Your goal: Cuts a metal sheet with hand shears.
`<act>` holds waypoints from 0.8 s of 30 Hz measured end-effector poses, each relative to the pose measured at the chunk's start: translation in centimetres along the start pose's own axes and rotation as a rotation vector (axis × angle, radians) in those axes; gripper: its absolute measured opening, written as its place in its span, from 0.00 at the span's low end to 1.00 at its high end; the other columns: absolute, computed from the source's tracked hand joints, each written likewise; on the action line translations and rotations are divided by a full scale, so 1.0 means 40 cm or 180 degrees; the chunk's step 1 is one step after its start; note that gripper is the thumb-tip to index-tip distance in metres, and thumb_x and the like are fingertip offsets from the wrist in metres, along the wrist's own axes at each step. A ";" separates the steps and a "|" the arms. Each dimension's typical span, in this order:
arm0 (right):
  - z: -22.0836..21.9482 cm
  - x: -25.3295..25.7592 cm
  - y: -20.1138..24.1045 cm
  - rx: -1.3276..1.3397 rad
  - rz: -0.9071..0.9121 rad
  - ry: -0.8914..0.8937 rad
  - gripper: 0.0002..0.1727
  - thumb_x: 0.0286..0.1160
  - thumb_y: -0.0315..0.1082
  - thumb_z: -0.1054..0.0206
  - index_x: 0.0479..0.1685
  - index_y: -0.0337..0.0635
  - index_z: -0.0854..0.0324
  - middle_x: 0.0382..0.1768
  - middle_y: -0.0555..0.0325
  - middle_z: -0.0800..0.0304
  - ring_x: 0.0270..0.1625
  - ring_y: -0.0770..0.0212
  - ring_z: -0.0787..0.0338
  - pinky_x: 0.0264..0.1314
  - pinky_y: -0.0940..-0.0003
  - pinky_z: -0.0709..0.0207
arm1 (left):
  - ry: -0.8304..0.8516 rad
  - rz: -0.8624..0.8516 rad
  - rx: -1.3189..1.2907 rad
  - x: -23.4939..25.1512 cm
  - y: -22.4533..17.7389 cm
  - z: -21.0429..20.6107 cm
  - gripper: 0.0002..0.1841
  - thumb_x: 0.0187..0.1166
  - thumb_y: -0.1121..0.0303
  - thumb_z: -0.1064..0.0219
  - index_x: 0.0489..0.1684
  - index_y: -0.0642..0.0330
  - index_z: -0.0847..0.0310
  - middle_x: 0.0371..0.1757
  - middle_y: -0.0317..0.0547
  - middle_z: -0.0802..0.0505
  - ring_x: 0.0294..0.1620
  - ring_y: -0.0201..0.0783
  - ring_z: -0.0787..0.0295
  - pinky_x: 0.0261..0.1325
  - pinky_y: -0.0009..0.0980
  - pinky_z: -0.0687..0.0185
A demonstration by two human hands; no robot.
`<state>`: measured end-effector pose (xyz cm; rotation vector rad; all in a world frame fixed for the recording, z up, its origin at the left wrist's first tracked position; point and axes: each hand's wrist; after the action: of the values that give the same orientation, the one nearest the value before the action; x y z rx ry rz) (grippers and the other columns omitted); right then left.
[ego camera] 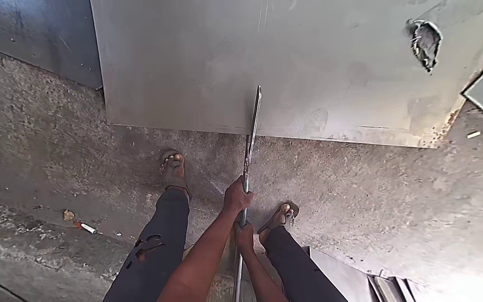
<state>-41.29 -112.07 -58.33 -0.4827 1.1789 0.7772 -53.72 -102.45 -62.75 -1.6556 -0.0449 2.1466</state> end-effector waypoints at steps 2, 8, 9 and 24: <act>-0.042 -0.003 -0.043 0.0023 0.0067 -0.0133 0.15 0.74 0.43 0.30 0.29 0.39 0.18 0.19 0.53 0.21 0.23 0.54 0.19 0.30 0.48 0.24 | 0.0129 -0.0005 0.0317 -0.010 0.027 -0.014 0.32 0.68 0.55 0.33 0.77 0.53 0.23 0.59 0.48 0.06 0.60 0.47 0.08 0.64 0.53 0.15; -0.052 0.001 -0.017 0.0072 0.0083 -0.0083 0.17 0.76 0.44 0.30 0.33 0.36 0.16 0.23 0.49 0.18 0.27 0.51 0.17 0.36 0.45 0.22 | 0.0071 0.0432 0.0287 -0.026 -0.003 0.003 0.30 0.73 0.56 0.35 0.77 0.54 0.28 0.65 0.49 0.10 0.61 0.47 0.09 0.62 0.52 0.13; -0.035 -0.009 -0.021 0.0106 0.0145 -0.0098 0.16 0.76 0.42 0.31 0.35 0.34 0.15 0.25 0.48 0.16 0.30 0.51 0.16 0.39 0.45 0.22 | -0.0011 0.0572 0.0078 -0.044 -0.005 -0.028 0.27 0.76 0.57 0.36 0.75 0.55 0.27 0.64 0.49 0.10 0.59 0.47 0.08 0.60 0.51 0.12; 0.225 -0.262 0.376 -0.0069 -0.0237 0.0564 0.16 0.85 0.22 0.40 0.64 0.18 0.23 0.62 0.31 0.14 0.66 0.50 0.15 0.74 0.61 0.29 | -0.0156 0.1195 -0.1148 -0.103 0.021 -0.127 0.16 0.84 0.55 0.35 0.55 0.59 0.17 0.40 0.52 0.08 0.43 0.49 0.08 0.50 0.53 0.13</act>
<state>-48.79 -98.91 -44.63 -0.6200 1.3098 0.6942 -48.45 -105.80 -60.67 -1.9353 -0.1553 2.5809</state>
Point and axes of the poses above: each hand's wrist, its own x-axis towards the middle knuckle, its own z-axis out of the back of the hand, y = z × x
